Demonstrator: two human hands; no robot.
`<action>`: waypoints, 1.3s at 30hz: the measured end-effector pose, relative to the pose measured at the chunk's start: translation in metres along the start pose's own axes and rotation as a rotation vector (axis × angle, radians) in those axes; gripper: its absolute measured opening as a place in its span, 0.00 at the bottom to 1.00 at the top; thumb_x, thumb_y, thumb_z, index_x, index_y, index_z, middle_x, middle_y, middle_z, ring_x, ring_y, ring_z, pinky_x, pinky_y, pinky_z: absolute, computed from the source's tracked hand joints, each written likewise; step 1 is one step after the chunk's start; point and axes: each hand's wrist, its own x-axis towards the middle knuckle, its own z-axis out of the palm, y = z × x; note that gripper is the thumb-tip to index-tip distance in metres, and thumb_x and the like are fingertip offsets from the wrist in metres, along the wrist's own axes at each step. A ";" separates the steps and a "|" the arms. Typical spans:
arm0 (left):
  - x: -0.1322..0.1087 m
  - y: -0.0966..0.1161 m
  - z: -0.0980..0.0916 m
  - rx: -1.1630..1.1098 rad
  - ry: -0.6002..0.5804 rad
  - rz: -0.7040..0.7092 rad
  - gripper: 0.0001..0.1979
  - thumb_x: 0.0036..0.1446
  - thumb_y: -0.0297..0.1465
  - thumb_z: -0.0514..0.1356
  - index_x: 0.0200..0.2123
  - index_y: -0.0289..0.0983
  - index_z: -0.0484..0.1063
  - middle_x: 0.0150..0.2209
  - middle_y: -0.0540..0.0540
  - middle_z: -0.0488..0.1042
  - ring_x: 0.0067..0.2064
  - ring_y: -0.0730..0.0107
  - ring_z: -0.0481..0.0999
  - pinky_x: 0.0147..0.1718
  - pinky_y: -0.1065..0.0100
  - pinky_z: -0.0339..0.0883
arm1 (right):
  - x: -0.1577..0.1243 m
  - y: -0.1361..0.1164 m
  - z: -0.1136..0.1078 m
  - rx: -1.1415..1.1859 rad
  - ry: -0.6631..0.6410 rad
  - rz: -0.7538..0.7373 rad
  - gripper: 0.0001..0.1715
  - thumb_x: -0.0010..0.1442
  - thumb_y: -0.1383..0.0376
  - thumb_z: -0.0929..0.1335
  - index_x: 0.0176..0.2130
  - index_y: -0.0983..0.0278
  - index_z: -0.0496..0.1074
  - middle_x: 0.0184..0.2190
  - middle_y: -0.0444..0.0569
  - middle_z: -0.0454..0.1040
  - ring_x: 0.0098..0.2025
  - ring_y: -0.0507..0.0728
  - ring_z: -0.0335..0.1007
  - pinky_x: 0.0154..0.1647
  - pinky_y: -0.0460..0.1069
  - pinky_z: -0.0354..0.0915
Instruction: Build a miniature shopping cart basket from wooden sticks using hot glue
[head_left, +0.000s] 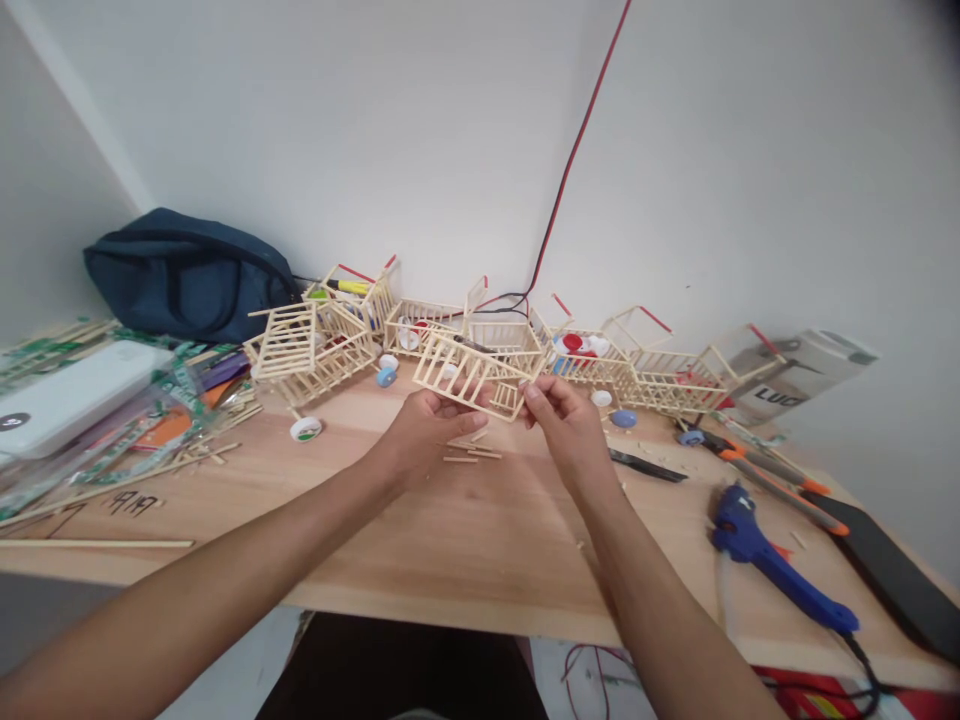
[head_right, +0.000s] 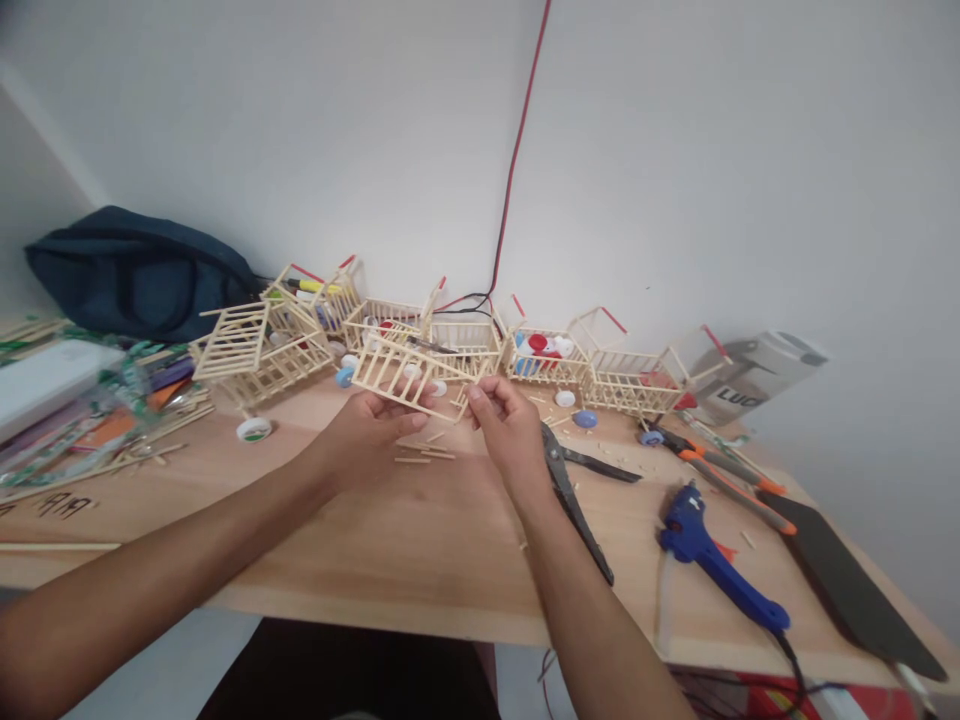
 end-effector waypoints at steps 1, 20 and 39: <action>0.000 -0.001 0.000 0.022 0.015 -0.011 0.20 0.37 0.29 0.74 0.37 0.35 0.77 0.37 0.47 0.79 0.39 0.69 0.75 0.45 0.65 0.66 | 0.000 -0.001 0.001 -0.004 -0.003 0.003 0.16 0.58 0.52 0.68 0.30 0.62 0.68 0.23 0.41 0.68 0.24 0.50 0.61 0.29 0.46 0.60; -0.003 0.000 0.002 0.060 0.011 0.032 0.11 0.40 0.30 0.72 0.27 0.35 0.75 0.26 0.51 0.74 0.30 0.73 0.72 0.39 0.66 0.67 | -0.003 -0.001 0.004 0.029 -0.062 0.025 0.15 0.58 0.52 0.69 0.32 0.61 0.67 0.23 0.41 0.68 0.25 0.50 0.62 0.28 0.46 0.60; 0.009 0.017 -0.020 -0.057 -0.055 0.088 0.25 0.36 0.16 0.61 0.42 0.35 0.74 0.44 0.44 0.78 0.49 0.62 0.75 0.53 0.62 0.64 | 0.002 0.012 -0.006 -0.047 -0.011 0.028 0.17 0.56 0.50 0.68 0.31 0.62 0.67 0.25 0.42 0.66 0.24 0.49 0.58 0.26 0.46 0.57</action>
